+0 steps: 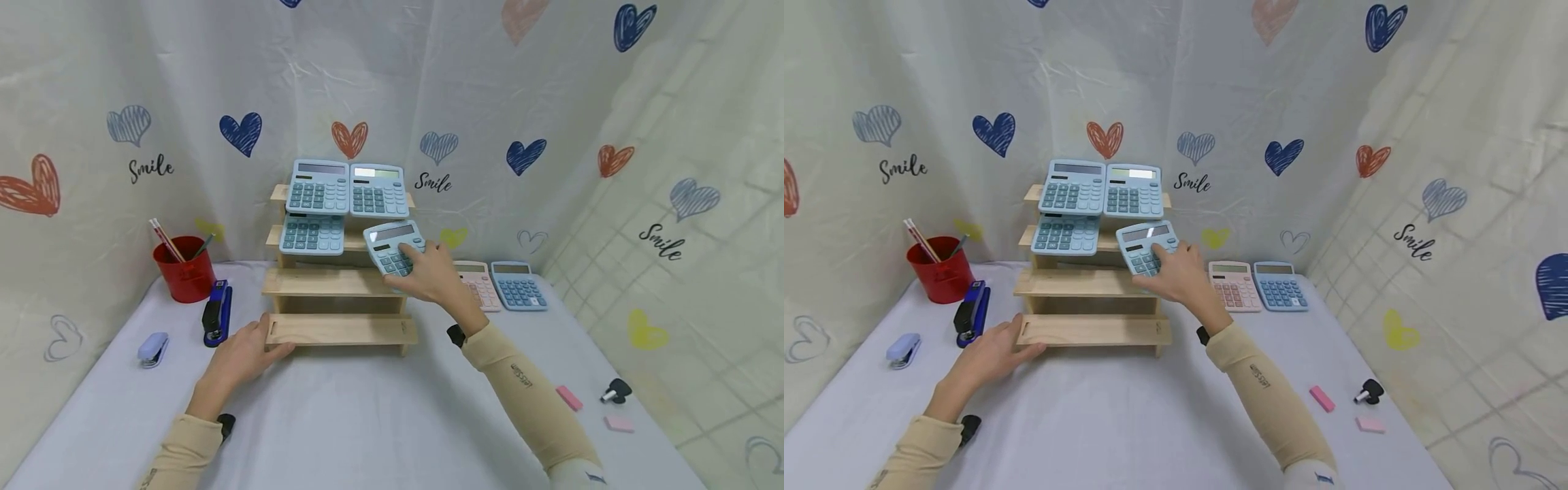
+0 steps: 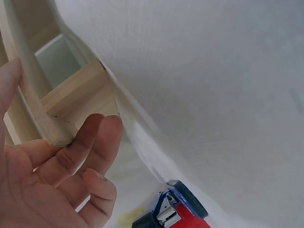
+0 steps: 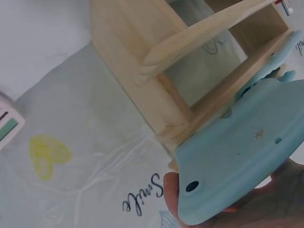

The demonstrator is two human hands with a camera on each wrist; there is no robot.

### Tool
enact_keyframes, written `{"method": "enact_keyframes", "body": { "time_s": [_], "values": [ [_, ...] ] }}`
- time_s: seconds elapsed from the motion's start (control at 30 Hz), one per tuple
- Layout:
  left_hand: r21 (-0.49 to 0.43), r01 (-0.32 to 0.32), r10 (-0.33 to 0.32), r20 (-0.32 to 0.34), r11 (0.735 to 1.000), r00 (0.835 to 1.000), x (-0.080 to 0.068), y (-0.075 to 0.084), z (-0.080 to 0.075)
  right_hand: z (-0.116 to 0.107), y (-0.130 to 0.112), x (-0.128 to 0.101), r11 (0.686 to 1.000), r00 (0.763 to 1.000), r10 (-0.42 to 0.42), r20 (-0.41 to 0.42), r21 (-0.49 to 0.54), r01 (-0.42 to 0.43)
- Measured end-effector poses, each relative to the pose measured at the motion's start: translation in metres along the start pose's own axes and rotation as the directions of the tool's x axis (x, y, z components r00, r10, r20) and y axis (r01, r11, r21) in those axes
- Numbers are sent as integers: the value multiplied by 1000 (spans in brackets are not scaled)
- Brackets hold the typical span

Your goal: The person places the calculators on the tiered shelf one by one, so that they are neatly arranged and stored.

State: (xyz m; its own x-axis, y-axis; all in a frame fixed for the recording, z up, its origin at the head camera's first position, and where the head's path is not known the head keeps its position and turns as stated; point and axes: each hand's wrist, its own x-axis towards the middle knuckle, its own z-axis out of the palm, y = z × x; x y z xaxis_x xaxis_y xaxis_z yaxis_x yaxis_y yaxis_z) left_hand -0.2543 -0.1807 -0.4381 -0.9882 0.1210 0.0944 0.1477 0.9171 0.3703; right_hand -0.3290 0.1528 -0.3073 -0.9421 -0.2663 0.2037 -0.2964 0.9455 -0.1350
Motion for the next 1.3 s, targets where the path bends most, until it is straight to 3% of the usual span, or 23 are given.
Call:
{"method": "enact_keyframes", "body": {
  "time_s": [0.2,0.33,0.6,0.83,1.3],
  "values": [
    [-2,-9,9,-7,1000,1000,0,-1,0,9,-15,16,1000,1000,-10,-20,-7,10],
    [2,-3,3,-5,1000,1000,0,-2,1,18,-22,28,999,999,24,-35,50,-22],
    [0,3,-3,-6,1000,1000,1,-2,1,30,-32,48,994,995,96,-34,55,-94],
    [7,13,-13,4,1000,1000,1,-2,3,33,-38,60,987,989,149,-12,63,-148],
    [-1,7,-7,-10,1000,1000,0,-1,3,43,-45,72,979,980,189,-56,91,-183]
  ]
}}
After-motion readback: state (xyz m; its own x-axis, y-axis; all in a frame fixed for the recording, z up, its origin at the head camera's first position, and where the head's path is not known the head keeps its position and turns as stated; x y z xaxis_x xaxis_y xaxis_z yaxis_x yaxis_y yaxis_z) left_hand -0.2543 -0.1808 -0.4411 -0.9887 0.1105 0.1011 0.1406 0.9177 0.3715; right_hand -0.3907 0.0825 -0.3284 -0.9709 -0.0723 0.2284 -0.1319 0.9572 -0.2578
